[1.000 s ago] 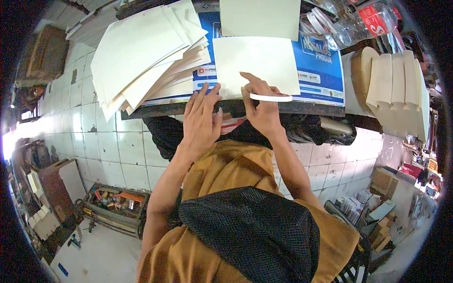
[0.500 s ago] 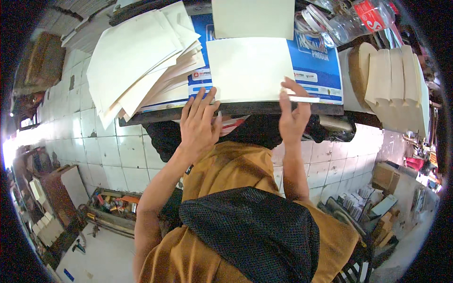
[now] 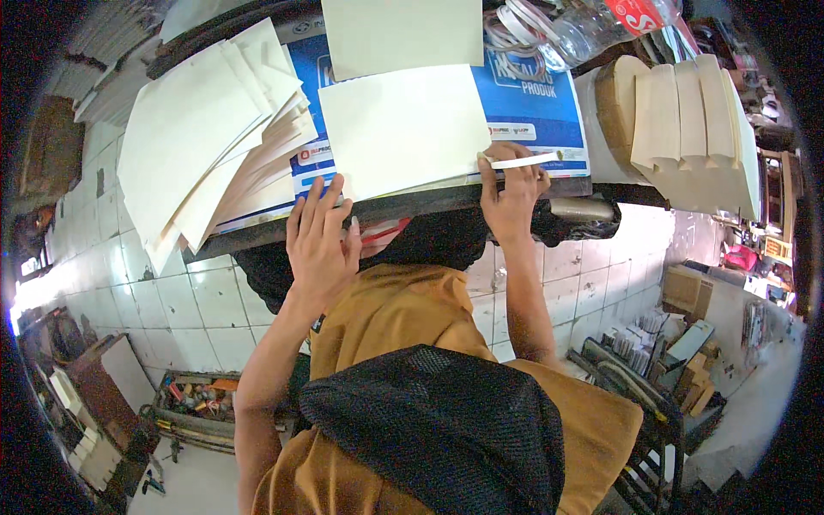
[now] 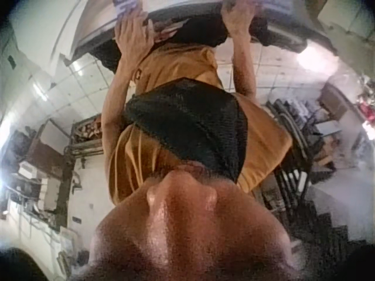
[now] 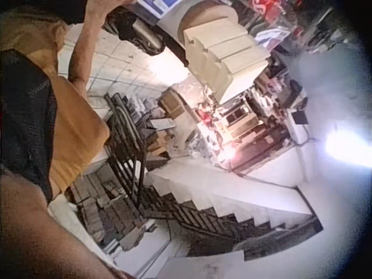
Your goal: The person applies adhesive tape along the edges of folded paper sheets by hand, pressing the tape down and stacking the sheets.
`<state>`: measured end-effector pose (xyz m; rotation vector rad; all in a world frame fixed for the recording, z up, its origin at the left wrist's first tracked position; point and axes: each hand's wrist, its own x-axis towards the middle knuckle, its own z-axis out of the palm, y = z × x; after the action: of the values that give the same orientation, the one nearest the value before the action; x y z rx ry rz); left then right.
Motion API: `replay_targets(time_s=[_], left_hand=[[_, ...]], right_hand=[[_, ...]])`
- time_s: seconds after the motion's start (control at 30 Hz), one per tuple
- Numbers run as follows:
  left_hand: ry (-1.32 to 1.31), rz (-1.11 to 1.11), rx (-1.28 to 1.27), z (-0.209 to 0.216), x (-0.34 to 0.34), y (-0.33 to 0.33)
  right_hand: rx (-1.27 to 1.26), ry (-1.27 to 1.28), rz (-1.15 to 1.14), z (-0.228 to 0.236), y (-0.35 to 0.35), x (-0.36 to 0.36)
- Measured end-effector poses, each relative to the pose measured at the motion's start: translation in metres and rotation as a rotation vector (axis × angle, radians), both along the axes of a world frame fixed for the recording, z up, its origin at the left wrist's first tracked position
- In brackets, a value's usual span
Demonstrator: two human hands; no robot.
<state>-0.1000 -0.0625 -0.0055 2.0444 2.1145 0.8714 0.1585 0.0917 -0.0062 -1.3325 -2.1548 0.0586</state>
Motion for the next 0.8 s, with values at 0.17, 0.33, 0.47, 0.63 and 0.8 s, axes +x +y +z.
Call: replay_targets(time_s=[0.17,0.33,0.47,0.63,0.8], left_hand=[[0.006,0.002,-0.013,0.000,0.001,-0.001],[-0.005,0.000,-0.018,0.003,0.003,-0.002],[0.044,0.078,-0.082,0.037,0.025,0.012],[-0.021,-0.092,-0.102,0.031,0.084,0.068],[0.087,-0.074,-0.167,0.015,0.095,0.081]], right_hand=[[-0.022,-0.050,-0.006,0.000,0.000,0.001],[0.004,-0.046,-0.018,0.003,-0.002,-0.003],[-0.113,0.017,-0.048,0.011,-0.013,-0.010],[-0.154,0.176,-0.023,0.027,-0.049,-0.031],[-0.239,0.565,-0.093,0.029,-0.040,0.007]])
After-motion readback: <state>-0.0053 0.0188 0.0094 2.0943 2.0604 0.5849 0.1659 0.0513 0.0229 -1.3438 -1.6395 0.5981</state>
